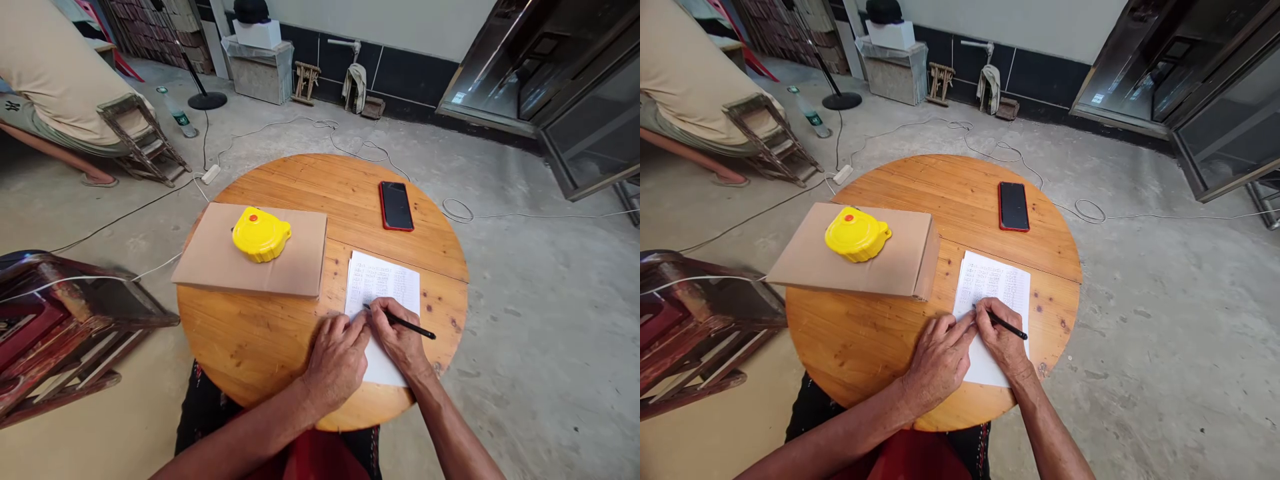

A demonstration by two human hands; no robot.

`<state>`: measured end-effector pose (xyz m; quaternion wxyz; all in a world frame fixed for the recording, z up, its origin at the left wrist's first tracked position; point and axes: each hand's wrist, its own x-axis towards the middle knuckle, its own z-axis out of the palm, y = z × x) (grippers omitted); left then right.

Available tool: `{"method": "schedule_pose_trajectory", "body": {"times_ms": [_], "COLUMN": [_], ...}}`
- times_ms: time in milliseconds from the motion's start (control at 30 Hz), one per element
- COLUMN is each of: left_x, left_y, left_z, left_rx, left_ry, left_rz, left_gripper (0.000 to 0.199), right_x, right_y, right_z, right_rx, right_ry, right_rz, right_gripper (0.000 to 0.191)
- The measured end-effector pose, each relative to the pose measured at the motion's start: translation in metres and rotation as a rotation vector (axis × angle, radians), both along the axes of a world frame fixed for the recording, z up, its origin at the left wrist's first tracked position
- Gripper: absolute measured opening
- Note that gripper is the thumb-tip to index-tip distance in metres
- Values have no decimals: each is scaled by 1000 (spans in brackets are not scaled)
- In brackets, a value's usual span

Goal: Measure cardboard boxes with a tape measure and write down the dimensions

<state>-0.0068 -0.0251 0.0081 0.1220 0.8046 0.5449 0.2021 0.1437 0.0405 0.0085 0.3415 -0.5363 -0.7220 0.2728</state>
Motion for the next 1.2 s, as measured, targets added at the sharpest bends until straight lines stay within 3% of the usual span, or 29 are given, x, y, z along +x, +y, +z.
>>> {"method": "schedule_pose_trajectory", "body": {"times_ms": [400,767,1200], "left_x": [0,0,0], "left_y": [0,1,1], "left_z": [-1,2,2], "left_rx": [-15,-28,-54], "left_ry": [5,36,24], "left_rz": [-2,-2,-5], "left_gripper": [46,51,53], "right_x": [4,0,-1], "right_y": [-3,-1,-2], "right_z": [-5,4,2], "right_rx": [-23,0,28], "right_ry": [114,47,-2], "right_rz": [-82,-61,-46], "right_gripper": [19,19,21]}}
